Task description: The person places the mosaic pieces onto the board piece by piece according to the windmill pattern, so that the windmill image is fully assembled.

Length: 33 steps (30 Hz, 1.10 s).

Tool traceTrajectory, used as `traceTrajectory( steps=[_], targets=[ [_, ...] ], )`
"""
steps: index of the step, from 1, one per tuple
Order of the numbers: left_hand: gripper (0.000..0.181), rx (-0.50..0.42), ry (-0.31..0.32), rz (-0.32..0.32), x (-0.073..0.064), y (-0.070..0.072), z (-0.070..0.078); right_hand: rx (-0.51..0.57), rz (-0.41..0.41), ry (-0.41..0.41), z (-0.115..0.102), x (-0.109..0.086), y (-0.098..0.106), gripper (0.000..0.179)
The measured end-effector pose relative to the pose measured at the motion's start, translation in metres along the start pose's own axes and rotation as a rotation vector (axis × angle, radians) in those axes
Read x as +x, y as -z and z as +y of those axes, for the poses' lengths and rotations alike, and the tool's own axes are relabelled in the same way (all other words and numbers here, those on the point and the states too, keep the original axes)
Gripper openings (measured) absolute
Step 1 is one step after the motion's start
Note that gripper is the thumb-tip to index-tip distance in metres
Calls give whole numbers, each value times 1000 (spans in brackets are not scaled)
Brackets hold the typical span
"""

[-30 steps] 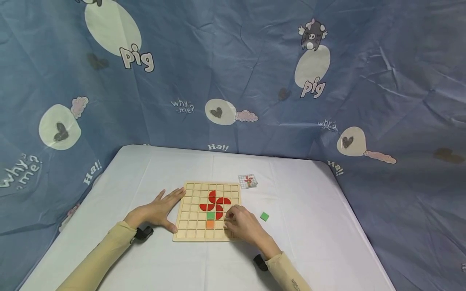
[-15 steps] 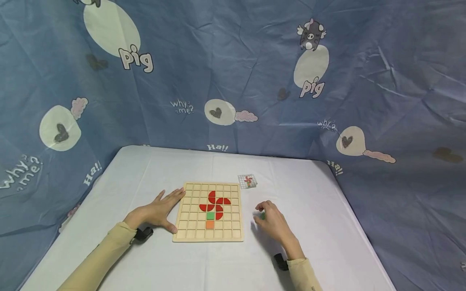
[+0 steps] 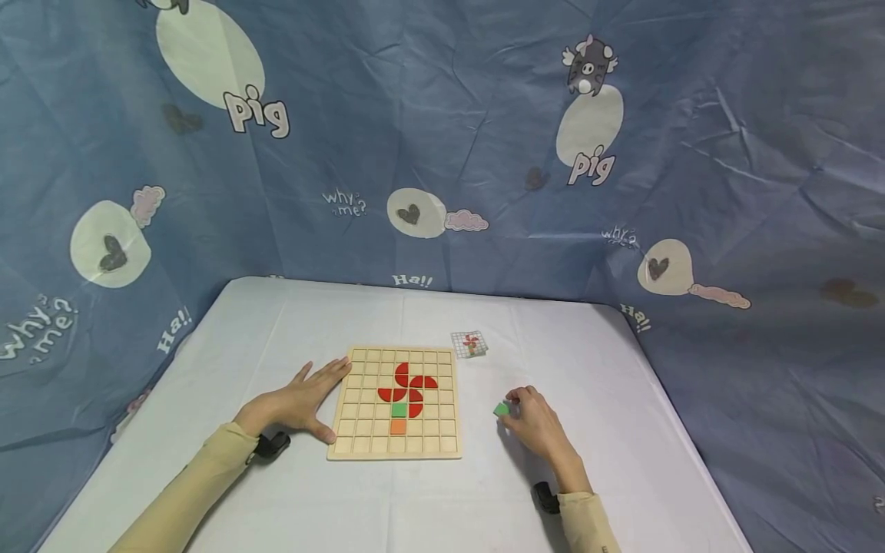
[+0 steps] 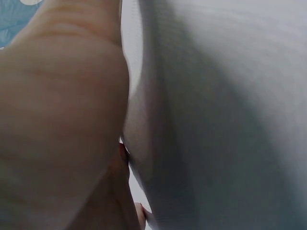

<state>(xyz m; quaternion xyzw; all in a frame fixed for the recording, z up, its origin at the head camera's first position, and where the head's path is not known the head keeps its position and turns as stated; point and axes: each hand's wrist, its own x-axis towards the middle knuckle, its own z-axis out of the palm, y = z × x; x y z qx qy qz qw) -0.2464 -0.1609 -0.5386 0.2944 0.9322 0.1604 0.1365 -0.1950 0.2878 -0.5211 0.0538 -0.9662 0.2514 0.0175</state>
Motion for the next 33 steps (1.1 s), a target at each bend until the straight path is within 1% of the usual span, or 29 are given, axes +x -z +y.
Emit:
traceTrajectory(
  steps=[7, 10, 16, 21, 26, 33],
  targets=[
    [140, 4, -9, 3, 0, -2, -1, -17, -27, -2, 4, 1, -6, 29],
    [140, 16, -5, -3, -1, -2, -1, -20, -38, -4, 4, 2, -8, 27],
    [140, 3, -15, 6, -2, 0, 0, -1, -51, -7, 3, 4, -9, 24],
    [139, 8, -16, 8, -3, 1, 1, 9, -52, -11, 1, 5, -8, 21],
    [139, 8, -19, 8, -3, 1, 1, -13, -51, -9, 0, 5, -8, 21],
    [139, 2, -11, 4, -3, 1, 2, -41, -18, 40, -9, 7, -8, 23]
  ],
)
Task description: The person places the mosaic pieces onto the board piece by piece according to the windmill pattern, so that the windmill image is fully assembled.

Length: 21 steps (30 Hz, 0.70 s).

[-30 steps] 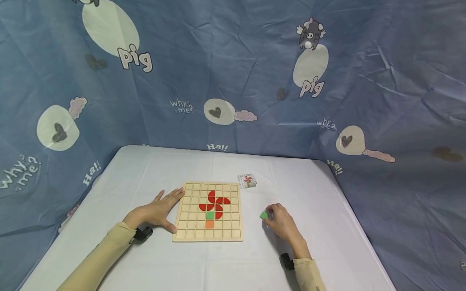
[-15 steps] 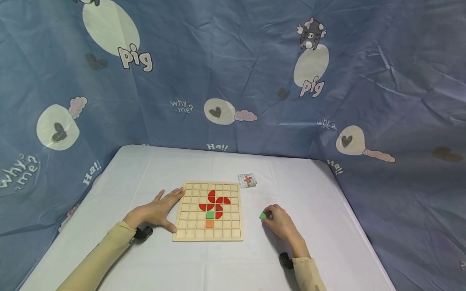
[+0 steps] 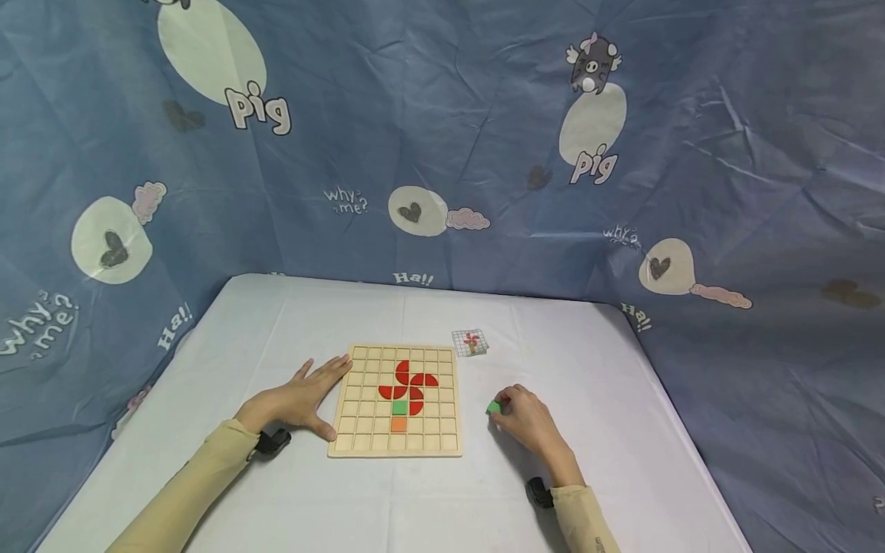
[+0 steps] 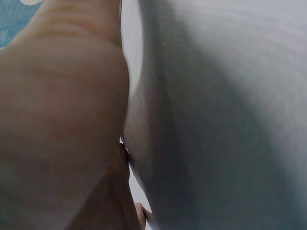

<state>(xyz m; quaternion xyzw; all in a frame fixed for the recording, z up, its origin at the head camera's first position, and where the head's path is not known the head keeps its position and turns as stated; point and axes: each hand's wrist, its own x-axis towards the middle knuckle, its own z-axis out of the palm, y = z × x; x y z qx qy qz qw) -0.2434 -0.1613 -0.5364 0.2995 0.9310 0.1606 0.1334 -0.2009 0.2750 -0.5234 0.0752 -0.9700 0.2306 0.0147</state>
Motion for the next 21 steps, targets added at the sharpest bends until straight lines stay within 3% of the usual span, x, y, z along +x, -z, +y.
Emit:
traceTrajectory(
  steps=[8, 21],
  targets=[
    [140, 0, 5, 1, 0, 0, 0, 16, 8, 117, -35, 4, -3, 21],
    [142, 26, 10, -5, 3, -1, -2, -83, -105, 424, -107, 8, -35, 21]
  ],
)
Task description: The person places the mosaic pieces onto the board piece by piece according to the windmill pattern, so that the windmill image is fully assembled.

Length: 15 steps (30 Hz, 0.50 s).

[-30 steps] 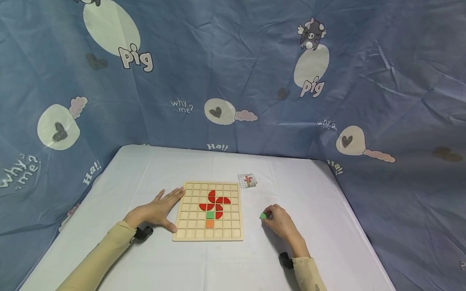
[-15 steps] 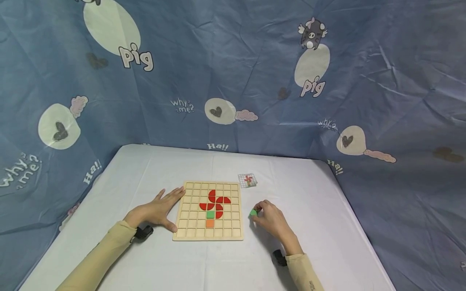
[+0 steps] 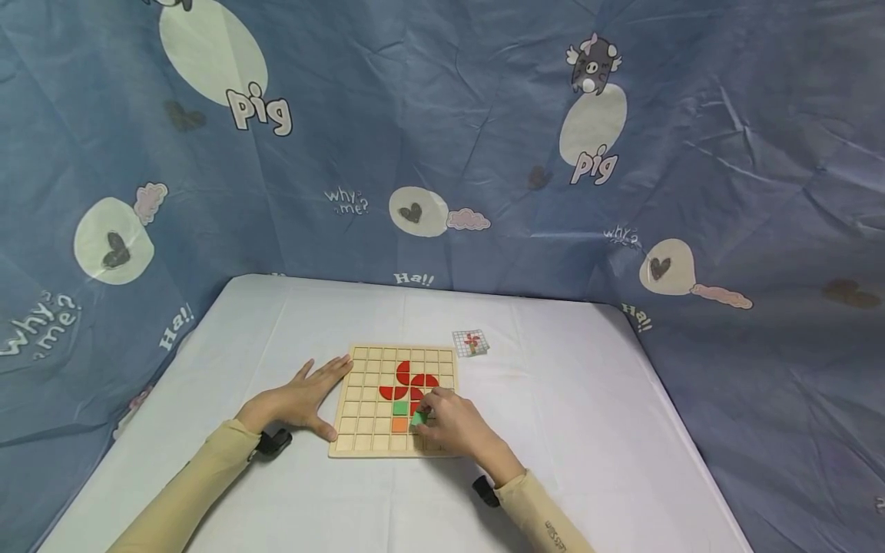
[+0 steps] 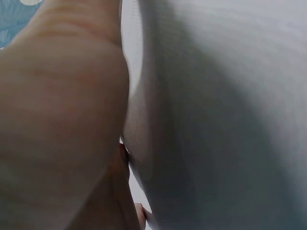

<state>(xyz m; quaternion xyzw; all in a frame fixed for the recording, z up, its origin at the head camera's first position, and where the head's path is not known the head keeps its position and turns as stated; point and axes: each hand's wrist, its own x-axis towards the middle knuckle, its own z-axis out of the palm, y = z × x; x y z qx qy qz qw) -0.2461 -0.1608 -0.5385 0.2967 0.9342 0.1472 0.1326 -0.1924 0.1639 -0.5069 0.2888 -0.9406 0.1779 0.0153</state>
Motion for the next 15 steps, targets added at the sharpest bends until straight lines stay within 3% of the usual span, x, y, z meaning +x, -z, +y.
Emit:
traceTrajectory(
  steps=[6, 15],
  targets=[
    [141, 7, -2, 0, 0, -1, 1, -34, -37, 67, -17, 5, -14, 21],
    [140, 9, -5, 0, 0, 0, 1, -29, -56, 99, -19, 5, -23, 24]
  ],
)
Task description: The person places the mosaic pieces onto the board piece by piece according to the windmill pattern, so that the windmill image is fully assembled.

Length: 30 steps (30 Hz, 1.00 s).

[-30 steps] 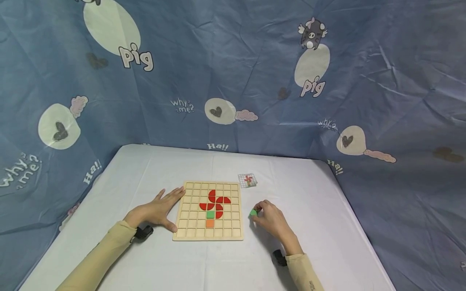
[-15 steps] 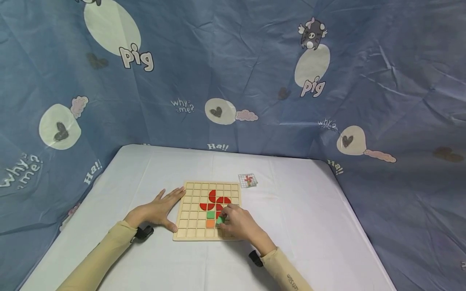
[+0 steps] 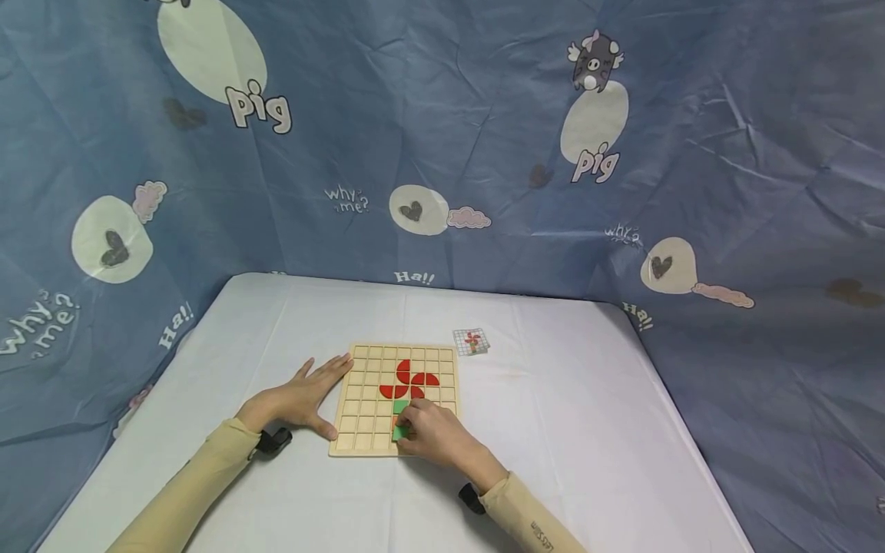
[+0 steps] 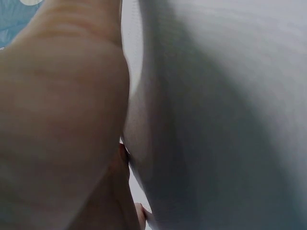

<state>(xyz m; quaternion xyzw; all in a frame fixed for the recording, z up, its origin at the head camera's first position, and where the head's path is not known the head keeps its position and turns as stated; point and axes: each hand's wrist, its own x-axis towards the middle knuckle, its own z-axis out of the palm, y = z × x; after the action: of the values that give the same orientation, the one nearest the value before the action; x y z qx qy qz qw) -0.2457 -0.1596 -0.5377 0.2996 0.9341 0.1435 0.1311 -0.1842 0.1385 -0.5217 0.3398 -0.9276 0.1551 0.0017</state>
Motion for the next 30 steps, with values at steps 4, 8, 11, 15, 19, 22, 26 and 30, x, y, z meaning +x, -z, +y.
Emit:
traceTrajectory(
  steps=[4, 8, 11, 15, 19, 22, 26, 30],
  targets=[
    [140, -10, -3, 0, 0, 1, 0, -5, 5, -6, -2, -1, 0, 24],
    [140, -13, -8, 1, 0, 1, 0, -4, 14, 2, -4, -2, 0, 24],
    [140, -15, -7, 4, 1, 0, -1, -9, 27, 18, -4, -3, 0, 24],
    [139, -17, -4, 0, 1, 0, -2, -6, 29, 34, -3, -5, -1, 24],
    [139, -15, -8, -2, 0, 0, -1, 8, 14, 36, -3, -7, -1, 24],
    [139, -10, -10, 1, 0, 0, -1, 34, 5, 32, -3, -8, -1, 25],
    [139, -1, -10, 4, 0, 0, -1, 65, -7, 35, -2, -9, -1, 25],
    [139, -3, -12, 7, 0, 0, -1, 72, -18, 39, -2, -10, -1, 23]
  ],
)
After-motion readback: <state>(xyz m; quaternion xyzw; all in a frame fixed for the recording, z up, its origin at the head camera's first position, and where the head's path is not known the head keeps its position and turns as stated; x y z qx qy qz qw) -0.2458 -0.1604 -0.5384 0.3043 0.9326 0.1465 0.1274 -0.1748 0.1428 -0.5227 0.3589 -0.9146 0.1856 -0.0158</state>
